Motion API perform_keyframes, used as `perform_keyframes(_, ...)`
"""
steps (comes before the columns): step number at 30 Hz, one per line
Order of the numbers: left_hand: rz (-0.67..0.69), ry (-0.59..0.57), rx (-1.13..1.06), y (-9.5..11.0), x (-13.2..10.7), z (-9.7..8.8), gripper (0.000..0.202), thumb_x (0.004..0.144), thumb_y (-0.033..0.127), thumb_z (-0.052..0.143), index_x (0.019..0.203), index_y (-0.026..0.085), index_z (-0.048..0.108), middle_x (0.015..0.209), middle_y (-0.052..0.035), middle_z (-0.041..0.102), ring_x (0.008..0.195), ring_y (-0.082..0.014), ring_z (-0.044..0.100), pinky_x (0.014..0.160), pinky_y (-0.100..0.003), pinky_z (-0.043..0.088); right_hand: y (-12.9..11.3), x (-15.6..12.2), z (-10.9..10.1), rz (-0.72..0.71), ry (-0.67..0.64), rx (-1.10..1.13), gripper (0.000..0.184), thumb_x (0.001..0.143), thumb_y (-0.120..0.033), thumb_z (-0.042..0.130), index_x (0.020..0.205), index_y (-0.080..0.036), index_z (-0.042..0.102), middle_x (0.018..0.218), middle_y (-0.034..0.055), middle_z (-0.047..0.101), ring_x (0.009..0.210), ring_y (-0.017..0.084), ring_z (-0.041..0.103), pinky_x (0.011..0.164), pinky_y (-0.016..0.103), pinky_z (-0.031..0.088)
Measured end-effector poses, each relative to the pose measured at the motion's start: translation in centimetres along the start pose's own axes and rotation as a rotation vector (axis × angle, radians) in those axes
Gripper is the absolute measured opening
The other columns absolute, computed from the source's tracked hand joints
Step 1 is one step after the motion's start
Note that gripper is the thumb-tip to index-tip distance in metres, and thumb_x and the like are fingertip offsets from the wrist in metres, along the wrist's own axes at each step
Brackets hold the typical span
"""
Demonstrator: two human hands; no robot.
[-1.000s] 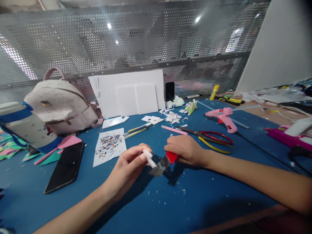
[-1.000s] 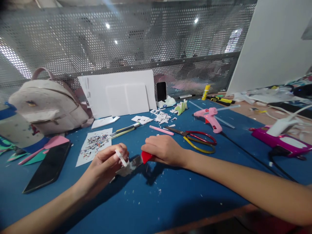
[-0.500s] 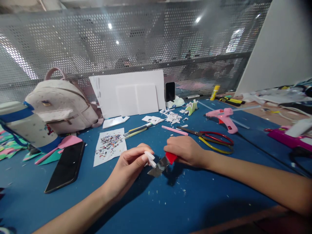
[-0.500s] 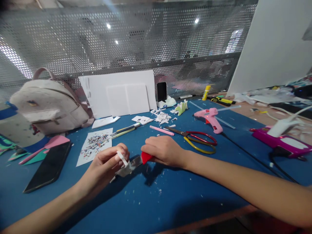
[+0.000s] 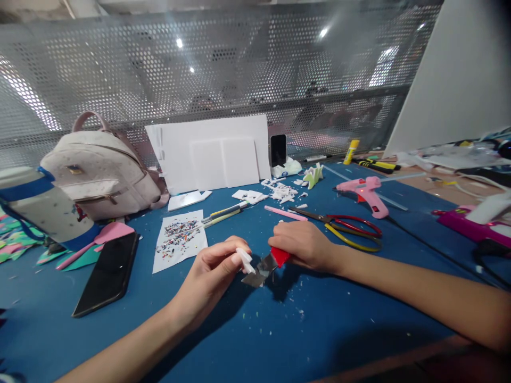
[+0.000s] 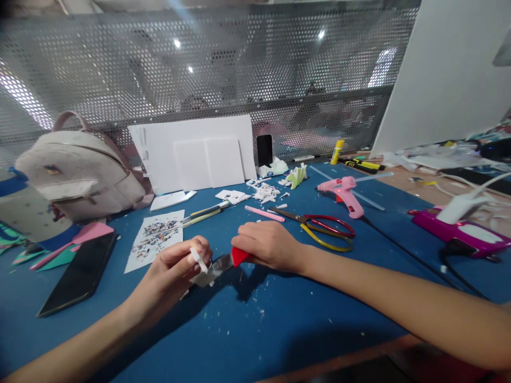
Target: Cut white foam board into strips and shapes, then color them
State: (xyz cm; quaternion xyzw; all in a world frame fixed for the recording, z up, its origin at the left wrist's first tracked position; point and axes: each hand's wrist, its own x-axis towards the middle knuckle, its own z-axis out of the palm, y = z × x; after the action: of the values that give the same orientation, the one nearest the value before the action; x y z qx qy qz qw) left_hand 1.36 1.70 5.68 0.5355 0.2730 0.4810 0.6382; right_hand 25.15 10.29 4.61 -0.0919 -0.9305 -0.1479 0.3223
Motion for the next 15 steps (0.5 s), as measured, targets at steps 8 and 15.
perform_keyframes(8,-0.008,0.006,0.0,0.0,0.1,0.1,0.014,0.096,0.027,0.06,0.09,0.018,0.069,0.091,-0.0014,0.048,0.079,-0.0106,0.044,0.071,-0.021,0.037,0.03,0.14,-0.09,-0.007,0.012,-0.022,0.04,0.109,-0.037,0.024,0.094,-0.017,0.056,0.07,0.0028,0.056,0.065,0.018,0.044,0.06,0.028,0.032)
perform_keyframes(15,-0.001,0.0,0.004,-0.08,0.07,-0.08,0.014,0.095,0.029,0.062,0.089,0.019,0.069,0.091,-0.0015,0.049,0.079,-0.0114,0.044,0.071,-0.022,0.037,0.66,-0.02,-0.06,-0.036,0.017,-0.038,0.038,0.109,-0.036,0.025,0.096,-0.018,0.055,0.07,0.0024,0.056,0.066,0.018,0.046,0.061,0.028,0.033)
